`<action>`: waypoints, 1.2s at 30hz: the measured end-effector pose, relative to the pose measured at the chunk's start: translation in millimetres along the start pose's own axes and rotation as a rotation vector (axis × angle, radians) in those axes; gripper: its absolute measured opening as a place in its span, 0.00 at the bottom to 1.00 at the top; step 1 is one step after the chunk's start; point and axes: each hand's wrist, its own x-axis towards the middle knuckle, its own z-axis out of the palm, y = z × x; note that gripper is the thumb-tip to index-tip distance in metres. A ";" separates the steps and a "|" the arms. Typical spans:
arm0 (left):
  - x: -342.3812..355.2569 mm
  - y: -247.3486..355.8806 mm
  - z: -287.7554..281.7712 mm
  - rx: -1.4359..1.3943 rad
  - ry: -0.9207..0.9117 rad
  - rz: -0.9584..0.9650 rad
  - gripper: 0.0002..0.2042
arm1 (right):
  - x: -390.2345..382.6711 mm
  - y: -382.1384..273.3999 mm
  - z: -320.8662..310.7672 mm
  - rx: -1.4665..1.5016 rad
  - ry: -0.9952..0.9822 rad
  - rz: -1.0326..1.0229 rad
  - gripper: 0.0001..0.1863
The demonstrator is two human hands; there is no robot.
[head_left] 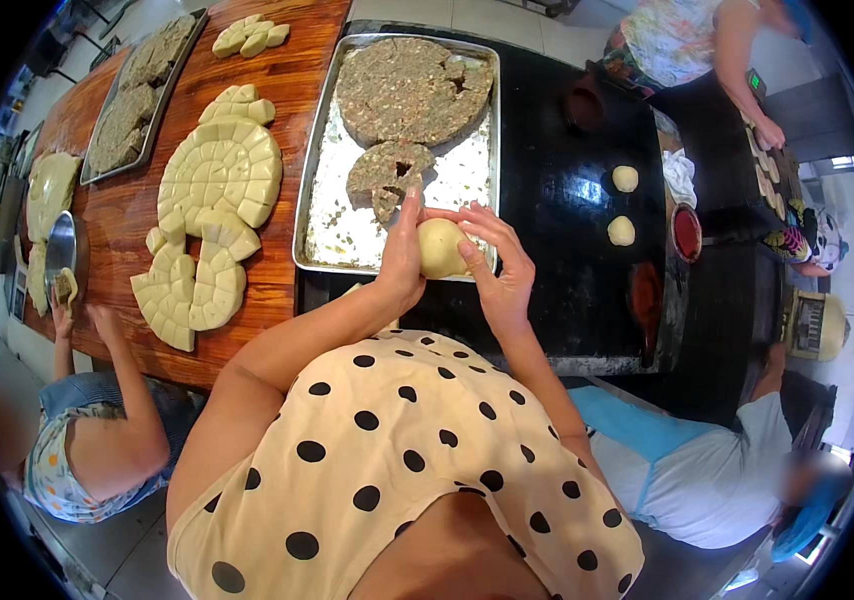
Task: The person prepares buns by flattening small pieces of dough, placing a spoonful of meat filling in the center, and then folding and rolling the dough into a ball.
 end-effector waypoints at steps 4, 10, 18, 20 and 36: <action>7.5 -1.0 -21.7 0.121 -0.032 0.127 0.34 | 5.2 1.6 8.5 -0.154 -0.099 -0.096 0.06; 11.2 -6.9 -37.0 0.307 -0.010 0.210 0.35 | 4.4 1.7 14.7 -0.279 -0.201 -0.077 0.05; 8.9 1.0 -41.5 -0.108 -0.180 -0.246 0.42 | 26.9 18.6 6.4 0.425 0.184 0.386 0.04; -0.7 5.1 -38.9 -0.256 -0.204 -0.343 0.44 | 30.9 42.7 -7.7 0.122 0.129 0.238 0.17; -21.5 -4.5 -22.4 -0.316 -0.228 -0.327 0.43 | -7.2 27.0 19.5 1.348 0.420 0.875 0.10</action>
